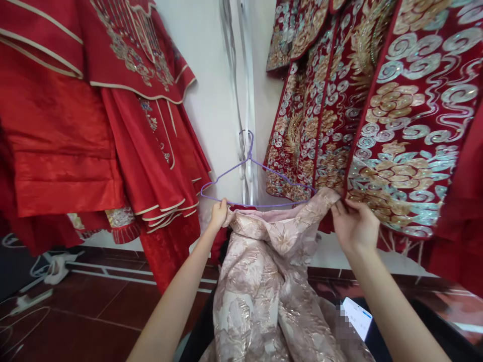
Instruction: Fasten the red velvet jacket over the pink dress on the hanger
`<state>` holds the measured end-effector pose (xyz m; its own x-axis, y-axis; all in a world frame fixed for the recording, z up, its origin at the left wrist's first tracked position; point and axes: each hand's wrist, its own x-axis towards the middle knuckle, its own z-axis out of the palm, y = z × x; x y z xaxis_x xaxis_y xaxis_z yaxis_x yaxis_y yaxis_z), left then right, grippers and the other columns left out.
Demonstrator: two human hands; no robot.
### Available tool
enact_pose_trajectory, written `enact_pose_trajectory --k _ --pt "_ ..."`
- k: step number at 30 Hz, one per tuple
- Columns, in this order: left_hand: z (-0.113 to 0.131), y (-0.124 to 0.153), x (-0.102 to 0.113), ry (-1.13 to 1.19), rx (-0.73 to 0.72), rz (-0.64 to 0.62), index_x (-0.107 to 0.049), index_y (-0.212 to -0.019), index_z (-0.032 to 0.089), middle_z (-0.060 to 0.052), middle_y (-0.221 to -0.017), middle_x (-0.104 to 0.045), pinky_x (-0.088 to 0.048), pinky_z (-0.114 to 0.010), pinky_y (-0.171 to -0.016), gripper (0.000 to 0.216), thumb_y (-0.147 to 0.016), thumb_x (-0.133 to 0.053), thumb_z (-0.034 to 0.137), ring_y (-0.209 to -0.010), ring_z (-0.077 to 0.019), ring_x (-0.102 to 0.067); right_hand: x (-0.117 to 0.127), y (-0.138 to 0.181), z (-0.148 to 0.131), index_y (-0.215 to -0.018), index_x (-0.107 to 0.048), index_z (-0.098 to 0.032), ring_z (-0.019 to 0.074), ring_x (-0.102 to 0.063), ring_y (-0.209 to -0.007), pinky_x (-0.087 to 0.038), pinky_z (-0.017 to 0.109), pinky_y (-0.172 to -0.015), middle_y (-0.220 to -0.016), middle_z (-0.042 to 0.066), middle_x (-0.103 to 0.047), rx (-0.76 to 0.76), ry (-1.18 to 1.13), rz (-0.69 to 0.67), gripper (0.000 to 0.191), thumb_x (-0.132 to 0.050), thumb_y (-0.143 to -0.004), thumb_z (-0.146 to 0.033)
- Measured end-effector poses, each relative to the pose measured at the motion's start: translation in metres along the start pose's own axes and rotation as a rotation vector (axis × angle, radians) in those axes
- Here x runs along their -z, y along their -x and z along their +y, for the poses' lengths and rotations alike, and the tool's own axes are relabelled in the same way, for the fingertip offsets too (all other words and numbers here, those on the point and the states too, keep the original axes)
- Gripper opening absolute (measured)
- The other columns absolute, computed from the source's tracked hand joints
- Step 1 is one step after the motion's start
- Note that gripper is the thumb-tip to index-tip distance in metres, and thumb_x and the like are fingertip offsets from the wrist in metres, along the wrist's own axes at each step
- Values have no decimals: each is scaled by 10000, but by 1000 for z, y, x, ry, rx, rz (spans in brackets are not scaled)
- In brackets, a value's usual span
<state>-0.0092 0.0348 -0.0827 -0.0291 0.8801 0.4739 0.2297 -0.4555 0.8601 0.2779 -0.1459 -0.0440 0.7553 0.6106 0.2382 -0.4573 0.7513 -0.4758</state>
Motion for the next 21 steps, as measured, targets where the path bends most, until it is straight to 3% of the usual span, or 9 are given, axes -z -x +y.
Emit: enact_pose_trajectory --k 4,8,12,17,19,21 --pt "-4 -1 -1 -12 0 -10 -658 -635 159 -30 -543 -606 -410 -261 -640 422 -881 -368 342 -588 -157 -577 -8 -16 8 -681 -510 -160 124 -584 -831 -474 276 -876 -854 30 -602 -13 41 9 127 -529 -582 -83" --pt "-6 -1 0 -26 17 -12 -641 -618 159 -6 -479 -534 -399 -264 -615 422 -872 -373 363 -536 -154 -540 -22 -29 10 -740 -518 -167 122 -579 -839 -454 272 -834 -898 34 -620 -50 132 -64 136 -522 -631 -84" --pt "-8 3 -5 33 -1 -30 -634 -609 166 -16 -509 -569 -417 -259 -644 424 -869 -361 359 -565 -152 -565 -48 -27 10 -826 -562 -175 108 -580 -879 -428 247 -831 -1071 25 -631 38 328 -332 218 -600 -629 -89" --pt "-9 12 -17 120 42 -49 -623 -602 169 -49 -610 -649 -444 -259 -689 439 -869 -344 377 -622 -159 -607 -70 -19 26 -955 -607 -258 183 -521 -1155 -400 333 -987 -1201 -3 -602 144 664 -653 278 -697 -692 -264" --pt "-9 15 -20 129 45 -46 -623 -606 168 -55 -639 -664 -448 -260 -714 440 -871 -339 374 -645 -161 -616 -66 -22 37 -965 -609 -285 210 -543 -1142 -415 380 -995 -1162 -1 -620 178 767 -664 228 -657 -750 -344" --pt "-9 16 -20 125 42 -50 -622 -602 168 -54 -631 -663 -449 -261 -723 440 -873 -338 368 -647 -164 -618 -54 -29 44 -965 -599 -289 240 -596 -1043 -465 424 -929 -1084 24 -644 239 892 -593 200 -602 -791 -387"
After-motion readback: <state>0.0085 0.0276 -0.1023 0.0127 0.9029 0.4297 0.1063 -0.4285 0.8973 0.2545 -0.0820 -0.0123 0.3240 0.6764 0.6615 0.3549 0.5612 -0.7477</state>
